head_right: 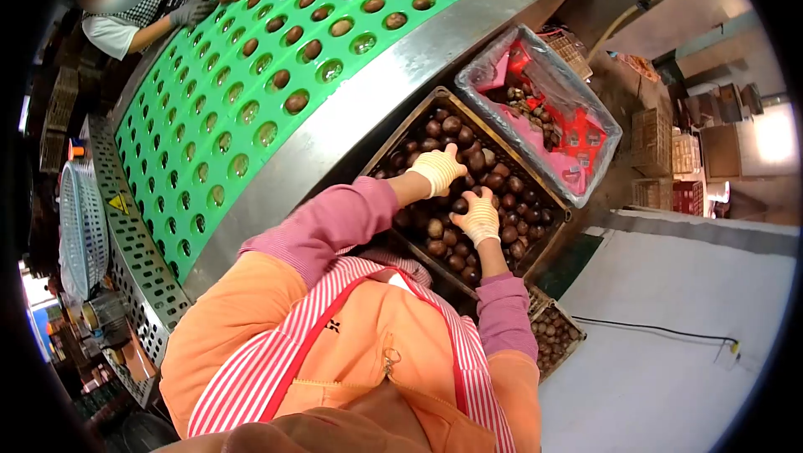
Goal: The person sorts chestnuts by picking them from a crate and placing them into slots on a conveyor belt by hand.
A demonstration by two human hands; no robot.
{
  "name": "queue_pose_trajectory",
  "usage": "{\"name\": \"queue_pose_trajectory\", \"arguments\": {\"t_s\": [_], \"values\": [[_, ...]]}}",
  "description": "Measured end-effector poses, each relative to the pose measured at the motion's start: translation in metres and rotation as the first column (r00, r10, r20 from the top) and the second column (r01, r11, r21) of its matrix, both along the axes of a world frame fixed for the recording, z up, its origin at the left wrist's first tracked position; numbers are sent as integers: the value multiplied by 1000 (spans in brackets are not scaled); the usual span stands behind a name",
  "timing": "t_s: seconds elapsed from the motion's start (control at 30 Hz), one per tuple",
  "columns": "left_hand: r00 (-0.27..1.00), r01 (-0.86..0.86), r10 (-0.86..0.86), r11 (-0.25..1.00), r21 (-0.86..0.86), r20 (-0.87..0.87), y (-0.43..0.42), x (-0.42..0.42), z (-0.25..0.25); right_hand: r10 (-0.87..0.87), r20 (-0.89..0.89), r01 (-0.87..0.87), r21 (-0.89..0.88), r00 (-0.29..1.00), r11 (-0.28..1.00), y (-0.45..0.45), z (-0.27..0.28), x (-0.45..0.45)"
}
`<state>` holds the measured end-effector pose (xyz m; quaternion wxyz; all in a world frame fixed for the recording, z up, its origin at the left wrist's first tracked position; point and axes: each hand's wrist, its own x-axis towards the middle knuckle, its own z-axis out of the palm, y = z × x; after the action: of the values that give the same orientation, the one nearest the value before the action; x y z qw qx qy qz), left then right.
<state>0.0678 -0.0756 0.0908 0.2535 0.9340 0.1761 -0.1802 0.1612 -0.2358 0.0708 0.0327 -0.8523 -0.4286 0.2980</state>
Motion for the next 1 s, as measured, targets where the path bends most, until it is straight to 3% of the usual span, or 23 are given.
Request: {"name": "queue_pose_trajectory", "arguments": {"t_s": [0.07,0.1,0.13,0.17,0.23,0.27,0.3,0.33,0.4,0.47,0.53,0.57,0.63,0.7,0.73,0.8,0.83,0.87,0.93,1.0], "values": [[980,-134,165,962,-238,113,11,-37,17,-118,-15,119,156,993,981,-10,-25,7],[938,-193,278,916,-351,208,19,-62,25,-204,-159,238,236,966,942,-18,-41,16],[834,-176,335,915,-364,438,28,-90,18,-269,-307,361,298,913,884,-19,-51,21],[776,-245,418,890,-385,472,39,-119,19,-380,-668,644,197,640,739,-10,-31,11],[699,-403,572,811,-425,428,70,-187,55,-257,-652,563,313,713,765,22,-12,3],[669,-526,635,771,-358,385,89,-222,56,-182,-642,514,378,745,770,45,-5,-2],[590,-639,691,716,-281,418,104,-253,50,-81,-405,316,556,911,769,78,9,-12],[505,-740,732,640,-207,458,117,-279,42,12,-124,75,668,992,740,116,26,-28],[399,-777,879,476,-412,261,142,-317,28,95,66,-115,643,993,758,193,63,-63],[410,-793,846,515,-325,341,150,-336,-11,184,52,-177,616,981,768,263,95,-106],[320,-786,880,453,-421,350,148,-337,-15,287,90,-289,543,954,788,319,91,-137],[325,-817,857,468,-339,401,143,-337,-1,369,135,-392,381,919,837,342,84,-147],[226,-808,898,390,-442,378,149,-343,15,527,231,-559,101,818,823,378,55,-154],[80,-774,891,337,-535,446,164,-355,2,483,320,-542,126,815,831,391,51,-151],[-47,-665,882,323,-674,470,176,-357,-6,443,357,-512,126,823,850,392,64,-151],[284,-916,820,386,-113,496,193,-368,0,434,445,-495,23,783,869,411,44,-123],[421,-879,801,476,-26,425,201,-375,-5,458,429,-495,-29,779,868,416,44,-116],[436,-883,806,470,16,399,205,-377,-8,533,350,-538,-92,771,838,419,47,-106],[465,-882,818,460,100,339,212,-377,16,507,402,-539,-41,762,842,424,61,-112],[529,-848,757,484,214,383,235,-381,22,416,454,-530,158,788,833,425,79,-128]]}}
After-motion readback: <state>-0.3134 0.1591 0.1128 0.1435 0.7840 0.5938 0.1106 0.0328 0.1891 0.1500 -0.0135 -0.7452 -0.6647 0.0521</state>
